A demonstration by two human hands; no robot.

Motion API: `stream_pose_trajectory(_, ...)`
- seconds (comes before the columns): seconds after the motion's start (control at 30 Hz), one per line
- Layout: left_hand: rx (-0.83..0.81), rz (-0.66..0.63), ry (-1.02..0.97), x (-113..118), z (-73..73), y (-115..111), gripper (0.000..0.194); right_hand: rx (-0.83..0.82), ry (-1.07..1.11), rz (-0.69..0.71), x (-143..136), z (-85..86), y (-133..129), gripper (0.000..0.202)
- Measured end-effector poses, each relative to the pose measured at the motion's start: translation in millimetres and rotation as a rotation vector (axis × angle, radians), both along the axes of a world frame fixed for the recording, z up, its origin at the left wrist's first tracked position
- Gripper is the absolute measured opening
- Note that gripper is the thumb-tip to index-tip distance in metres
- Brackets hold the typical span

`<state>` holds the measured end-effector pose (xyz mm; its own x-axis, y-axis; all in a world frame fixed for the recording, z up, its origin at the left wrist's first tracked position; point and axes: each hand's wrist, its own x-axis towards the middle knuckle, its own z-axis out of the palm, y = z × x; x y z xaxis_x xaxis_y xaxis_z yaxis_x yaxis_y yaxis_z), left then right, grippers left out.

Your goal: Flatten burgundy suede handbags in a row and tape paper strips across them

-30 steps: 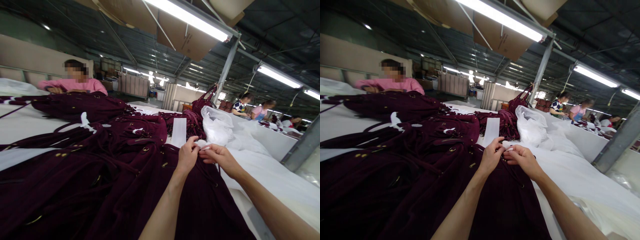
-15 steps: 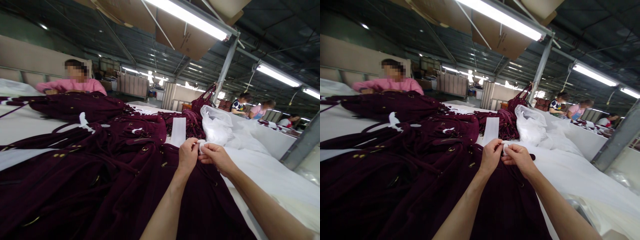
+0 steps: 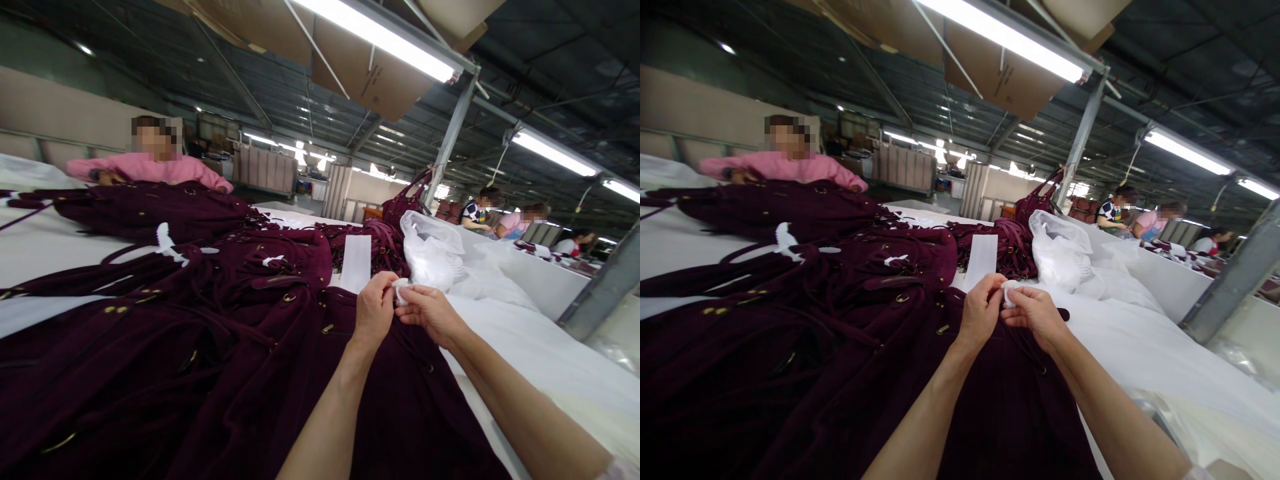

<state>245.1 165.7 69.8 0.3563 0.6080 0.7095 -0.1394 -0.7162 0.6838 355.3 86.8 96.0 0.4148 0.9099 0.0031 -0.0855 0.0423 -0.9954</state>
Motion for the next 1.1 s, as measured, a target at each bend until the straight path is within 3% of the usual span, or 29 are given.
stream_pose_trajectory(0.23,0.034,0.002,0.007,0.3,-4.3,4.0,0.015,0.013,0.051,-0.06,-4.4,-0.1,2.4,0.009)
stream_pose_trajectory(0.43,0.017,0.004,0.064,0.7,-5.9,4.3,0.015,0.041,0.063,-0.136,-3.5,-2.4,6.1,0.018)
stream_pose_trajectory(0.63,0.052,0.026,0.092,2.7,-8.1,4.9,0.017,0.057,0.078,-0.018,2.7,5.5,3.9,0.01)
stream_pose_trajectory(0.9,0.087,0.059,0.147,4.8,-12.1,5.3,0.017,-0.035,-0.324,0.014,11.6,11.4,1.2,0.023)
stream_pose_trajectory(1.03,0.128,0.1,0.2,4.7,-13.3,4.9,0.019,0.096,-0.745,-0.103,18.5,12.0,4.3,0.012)
stream_pose_trajectory(1.1,0.147,0.132,0.255,5.0,-14.6,4.7,0.019,0.162,-0.785,-0.185,19.8,11.7,7.7,0.011)
